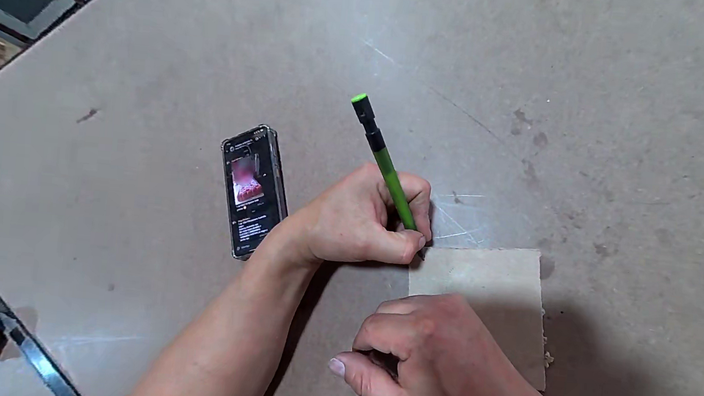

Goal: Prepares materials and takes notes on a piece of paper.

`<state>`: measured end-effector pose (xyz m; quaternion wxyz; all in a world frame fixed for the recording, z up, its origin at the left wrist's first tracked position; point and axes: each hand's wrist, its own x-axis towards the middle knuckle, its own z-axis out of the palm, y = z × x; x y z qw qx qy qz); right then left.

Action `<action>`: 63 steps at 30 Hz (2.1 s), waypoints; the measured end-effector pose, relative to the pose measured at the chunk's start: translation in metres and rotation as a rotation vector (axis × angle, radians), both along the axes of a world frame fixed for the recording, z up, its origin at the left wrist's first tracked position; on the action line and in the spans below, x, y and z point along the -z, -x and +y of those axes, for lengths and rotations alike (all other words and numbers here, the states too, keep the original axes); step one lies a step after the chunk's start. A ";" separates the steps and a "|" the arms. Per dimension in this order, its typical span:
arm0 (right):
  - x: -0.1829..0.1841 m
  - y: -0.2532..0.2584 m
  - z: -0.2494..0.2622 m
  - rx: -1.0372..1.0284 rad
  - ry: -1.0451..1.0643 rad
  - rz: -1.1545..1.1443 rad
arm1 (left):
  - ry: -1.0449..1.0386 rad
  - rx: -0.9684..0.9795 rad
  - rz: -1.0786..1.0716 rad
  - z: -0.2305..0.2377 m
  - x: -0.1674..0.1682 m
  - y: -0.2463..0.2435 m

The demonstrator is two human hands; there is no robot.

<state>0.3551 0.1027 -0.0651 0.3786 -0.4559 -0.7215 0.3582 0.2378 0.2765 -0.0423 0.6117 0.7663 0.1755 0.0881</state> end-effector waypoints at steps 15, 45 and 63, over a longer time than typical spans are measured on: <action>-0.001 -0.001 0.001 -0.011 0.019 0.017 | -0.023 0.018 -0.010 0.001 0.003 0.000; 0.001 0.001 0.001 0.025 -0.011 0.064 | -0.064 -0.062 -0.031 -0.010 0.005 -0.007; 0.001 0.001 0.001 0.024 -0.003 0.064 | -0.029 -0.054 -0.043 -0.008 0.003 -0.019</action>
